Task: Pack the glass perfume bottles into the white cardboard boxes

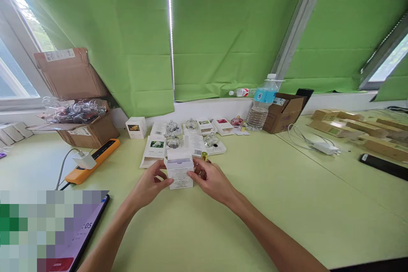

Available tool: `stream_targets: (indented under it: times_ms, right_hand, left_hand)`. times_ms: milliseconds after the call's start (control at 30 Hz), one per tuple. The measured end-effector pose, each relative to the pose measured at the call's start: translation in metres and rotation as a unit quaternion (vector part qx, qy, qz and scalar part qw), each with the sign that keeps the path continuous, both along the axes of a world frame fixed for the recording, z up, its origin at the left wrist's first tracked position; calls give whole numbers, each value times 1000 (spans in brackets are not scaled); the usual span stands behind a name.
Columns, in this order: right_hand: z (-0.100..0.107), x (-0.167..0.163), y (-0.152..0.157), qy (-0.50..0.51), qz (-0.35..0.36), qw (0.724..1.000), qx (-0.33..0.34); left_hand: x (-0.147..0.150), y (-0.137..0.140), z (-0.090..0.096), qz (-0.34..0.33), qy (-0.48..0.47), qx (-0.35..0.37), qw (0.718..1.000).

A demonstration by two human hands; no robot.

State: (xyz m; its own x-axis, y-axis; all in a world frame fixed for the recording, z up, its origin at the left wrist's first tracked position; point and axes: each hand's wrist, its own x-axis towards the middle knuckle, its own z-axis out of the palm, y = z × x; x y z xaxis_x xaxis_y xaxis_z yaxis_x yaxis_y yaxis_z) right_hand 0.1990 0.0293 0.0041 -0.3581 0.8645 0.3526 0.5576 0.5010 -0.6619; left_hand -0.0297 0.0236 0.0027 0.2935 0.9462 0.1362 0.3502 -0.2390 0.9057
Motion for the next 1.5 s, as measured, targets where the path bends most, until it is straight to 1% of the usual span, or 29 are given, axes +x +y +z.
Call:
stream_targets:
  times_ms: [133,267,367,433,600,700,867,1000,1100,1233,1333,1500]
  right_hand:
    - [1,-1,-2,22,-10,1000,11]
    - [3,-1,-5,33,-8,998,54]
    - [4,-1,-7,30,4,996,82]
    - [4,0,-7,21,15,995,94]
    - [2,0,-6,8,19,992,127]
    - [2,1,-4,28,4,991,131]
    - [3,2,-1,74,-44,984,155]
    - [5,2,-1,64,-55,983,164]
    - [5,1,-1,44,-67,984,162]
    - [2,-1,-3,47,-61,988,136]
    - [0,-3,-4,69,-47,990,114]
    - [1,-5,-5,80,-41,990,107]
  left_hand:
    - [3,-1,0,23,-8,28,999]
    - [7,-3,2,58,-57,92,992]
    - [9,-4,2,71,-78,130,986]
    - [10,-6,2,75,-76,141,984]
    - [10,-7,0,76,-24,158,984]
    - [10,-7,0,77,-24,155,985]
    - [10,-7,2,97,-32,136,985]
    - [9,-6,2,116,-26,121,986]
    - [8,-4,1,118,-43,99,987]
    - [8,-2,-1,102,-77,72,989]
    - [9,-1,-2,98,-94,76,988]
    - [9,-1,-4,105,-98,84,986]
